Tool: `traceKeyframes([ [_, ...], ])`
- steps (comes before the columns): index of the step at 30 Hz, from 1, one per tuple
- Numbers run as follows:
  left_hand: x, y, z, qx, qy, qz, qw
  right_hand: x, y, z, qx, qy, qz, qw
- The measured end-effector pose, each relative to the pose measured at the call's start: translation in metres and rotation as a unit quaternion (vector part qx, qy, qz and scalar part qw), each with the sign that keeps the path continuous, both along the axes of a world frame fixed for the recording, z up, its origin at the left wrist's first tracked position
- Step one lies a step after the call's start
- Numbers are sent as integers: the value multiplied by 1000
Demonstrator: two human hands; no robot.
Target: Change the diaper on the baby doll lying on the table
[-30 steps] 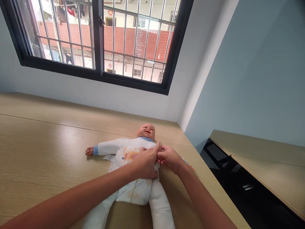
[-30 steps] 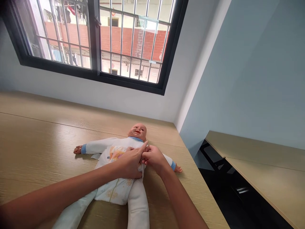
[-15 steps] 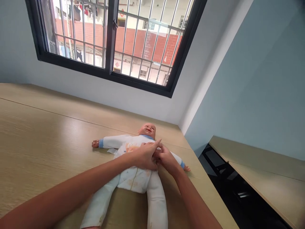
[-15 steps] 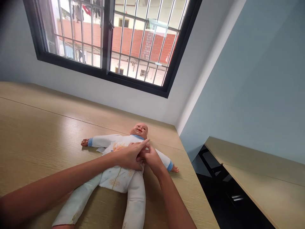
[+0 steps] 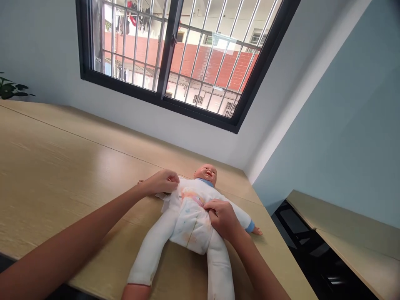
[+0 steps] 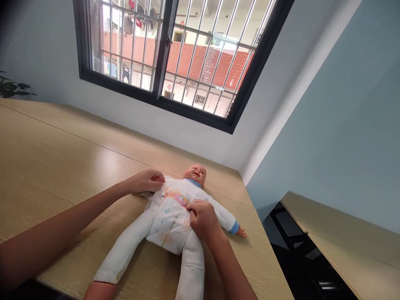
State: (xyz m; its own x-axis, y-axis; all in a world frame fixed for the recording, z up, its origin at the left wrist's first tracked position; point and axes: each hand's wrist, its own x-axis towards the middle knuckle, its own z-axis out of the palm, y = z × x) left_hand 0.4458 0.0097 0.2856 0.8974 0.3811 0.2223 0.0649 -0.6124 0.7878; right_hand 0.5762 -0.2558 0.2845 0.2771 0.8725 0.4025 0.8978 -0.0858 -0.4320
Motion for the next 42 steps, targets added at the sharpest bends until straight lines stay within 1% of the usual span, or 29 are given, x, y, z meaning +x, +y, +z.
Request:
traceKeyframes([
  [2,-4,11,-6,-9,72,-34,997,-1,1,-2,-19,-15,-8,1000],
  [4,-8,20,-8,-4,138,-61,989,-3,-1,-3,-24,-25,-21,999],
  [6,-13,25,-8,9,174,-56,983,-5,-4,0,-19,-33,-35,999],
  [9,-18,25,-10,66,183,-11,981,-11,-4,9,14,-48,-42,998],
  [11,-20,22,-13,110,173,15,979,-16,3,18,51,-46,-17,998],
  [13,-19,16,-18,131,164,24,977,-23,17,27,70,-22,32,997],
  [16,-16,7,-23,130,164,28,978,-33,44,33,33,5,100,994],
  [19,-12,1,-25,121,168,48,977,-39,68,27,-15,-30,127,991],
  [22,-12,3,-27,91,161,56,981,-43,77,18,-66,-80,128,986],
  [24,-13,8,-28,44,154,42,986,-46,75,17,-96,-107,119,982],
  [26,-13,14,-29,-25,151,13,988,-50,71,21,-123,-132,111,977],
  [29,-13,19,-28,-136,139,-36,980,-58,66,29,-163,-158,107,968],
  [32,-12,18,-24,-209,112,-65,969,-64,66,33,-197,-177,94,960],
  [36,-14,17,-19,-244,81,-84,963,-65,68,32,-211,-203,62,954],
  [42,-22,25,-13,-244,78,-79,964,-62,67,31,-207,-233,39,949],
])
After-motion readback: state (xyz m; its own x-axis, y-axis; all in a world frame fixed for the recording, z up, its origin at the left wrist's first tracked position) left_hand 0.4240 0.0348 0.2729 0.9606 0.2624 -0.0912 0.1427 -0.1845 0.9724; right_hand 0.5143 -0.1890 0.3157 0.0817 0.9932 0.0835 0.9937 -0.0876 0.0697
